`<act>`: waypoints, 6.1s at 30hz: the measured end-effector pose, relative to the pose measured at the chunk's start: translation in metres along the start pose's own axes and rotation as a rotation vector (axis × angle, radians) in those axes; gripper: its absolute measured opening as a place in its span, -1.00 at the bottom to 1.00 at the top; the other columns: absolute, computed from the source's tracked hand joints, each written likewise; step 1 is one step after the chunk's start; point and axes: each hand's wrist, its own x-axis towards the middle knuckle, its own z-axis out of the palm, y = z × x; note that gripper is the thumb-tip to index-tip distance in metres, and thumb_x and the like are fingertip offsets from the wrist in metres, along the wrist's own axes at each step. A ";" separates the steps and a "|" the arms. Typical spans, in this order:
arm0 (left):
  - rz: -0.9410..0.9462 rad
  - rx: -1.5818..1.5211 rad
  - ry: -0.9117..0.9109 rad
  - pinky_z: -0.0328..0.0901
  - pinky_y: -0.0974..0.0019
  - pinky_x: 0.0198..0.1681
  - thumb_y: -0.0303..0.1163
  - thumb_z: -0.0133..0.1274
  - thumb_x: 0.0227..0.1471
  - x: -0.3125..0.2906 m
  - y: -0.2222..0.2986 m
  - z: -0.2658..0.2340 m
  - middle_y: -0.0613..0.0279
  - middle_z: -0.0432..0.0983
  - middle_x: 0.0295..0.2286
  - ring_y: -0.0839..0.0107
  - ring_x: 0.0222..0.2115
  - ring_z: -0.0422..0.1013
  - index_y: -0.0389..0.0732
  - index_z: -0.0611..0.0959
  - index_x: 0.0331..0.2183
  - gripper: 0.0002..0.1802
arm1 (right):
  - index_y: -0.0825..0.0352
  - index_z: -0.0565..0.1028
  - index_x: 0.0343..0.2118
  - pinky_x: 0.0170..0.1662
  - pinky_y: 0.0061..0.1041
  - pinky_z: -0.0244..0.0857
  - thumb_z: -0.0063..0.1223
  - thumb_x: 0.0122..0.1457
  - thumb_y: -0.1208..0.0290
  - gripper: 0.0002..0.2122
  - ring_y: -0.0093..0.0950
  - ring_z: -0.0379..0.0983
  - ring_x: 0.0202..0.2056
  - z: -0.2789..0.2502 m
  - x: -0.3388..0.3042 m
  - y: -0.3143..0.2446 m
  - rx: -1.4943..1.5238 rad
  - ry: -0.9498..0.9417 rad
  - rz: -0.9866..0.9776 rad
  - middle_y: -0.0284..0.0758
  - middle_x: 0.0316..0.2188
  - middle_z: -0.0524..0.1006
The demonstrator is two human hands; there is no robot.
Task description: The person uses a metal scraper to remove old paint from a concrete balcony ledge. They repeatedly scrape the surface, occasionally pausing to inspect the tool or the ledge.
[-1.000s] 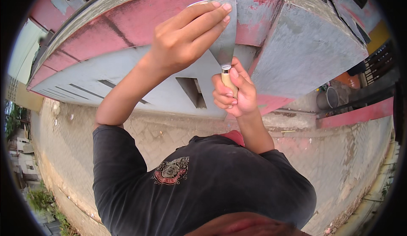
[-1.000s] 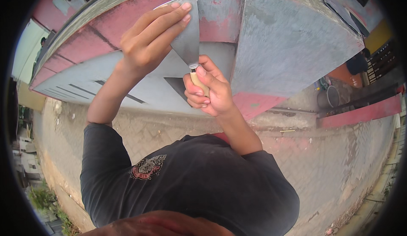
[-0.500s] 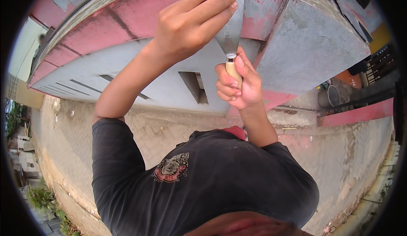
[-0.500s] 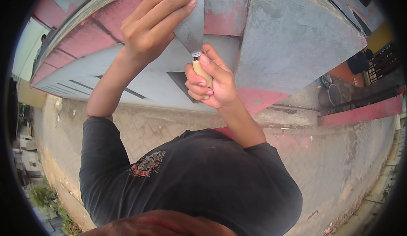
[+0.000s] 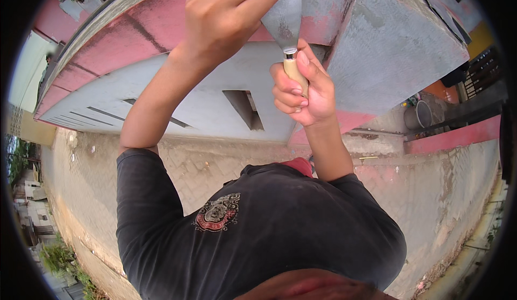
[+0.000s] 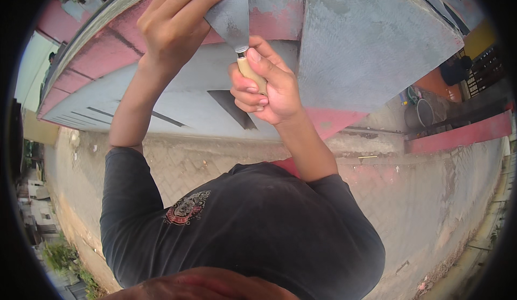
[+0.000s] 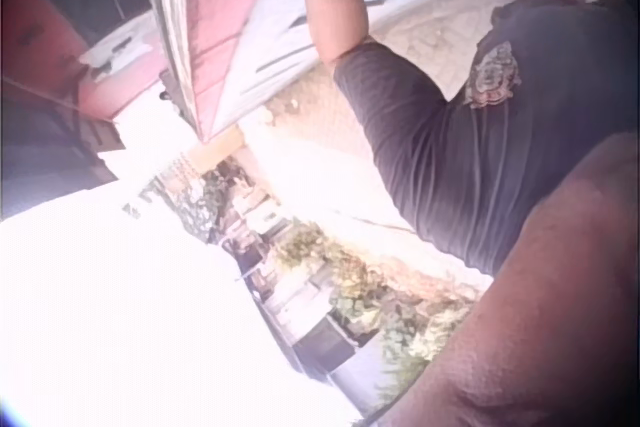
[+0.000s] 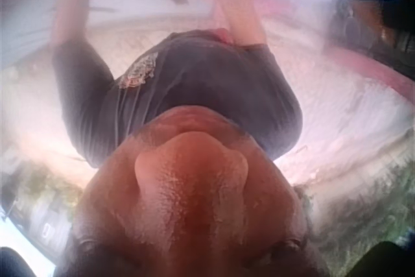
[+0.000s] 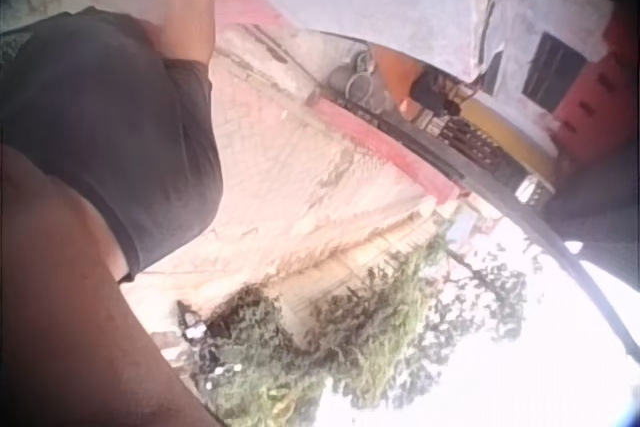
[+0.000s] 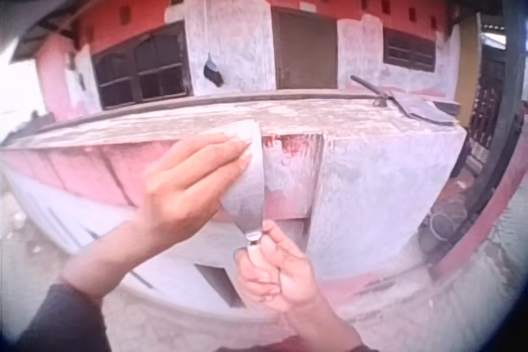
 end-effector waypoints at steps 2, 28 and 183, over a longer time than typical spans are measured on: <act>-0.097 0.105 -0.103 0.56 0.33 -0.14 -0.67 0.21 -0.31 0.000 0.000 -0.002 0.22 0.72 -0.23 0.29 -0.20 0.63 -0.33 0.78 -0.34 -0.67 | -0.10 0.36 0.16 -0.70 -0.69 -0.12 -0.25 0.52 0.23 -0.76 -0.72 0.00 -0.72 0.000 -0.002 0.000 -0.024 -0.057 0.012 -0.39 -0.56 0.28; 0.047 0.037 -0.051 0.57 0.32 -0.13 -0.70 0.15 -0.37 -0.010 0.006 -0.004 0.18 0.72 -0.24 0.26 -0.20 0.64 -0.34 0.79 -0.34 -0.61 | -0.10 0.36 0.13 -0.69 -0.68 -0.10 -0.26 0.52 0.23 -0.78 -0.72 0.00 -0.72 -0.006 -0.013 0.007 0.005 -0.149 0.052 -0.37 -0.56 0.29; -1.580 -1.114 0.300 0.56 0.23 -0.46 -0.22 0.08 0.32 -0.017 0.117 0.033 0.05 0.64 -0.44 0.29 -0.47 0.62 -0.38 0.63 -0.21 -0.65 | 0.08 0.26 0.19 -0.57 -0.65 0.13 -0.15 0.48 0.34 -0.73 -0.65 0.20 -0.63 -0.012 -0.062 -0.024 -0.147 -0.013 0.151 -0.28 -0.44 0.41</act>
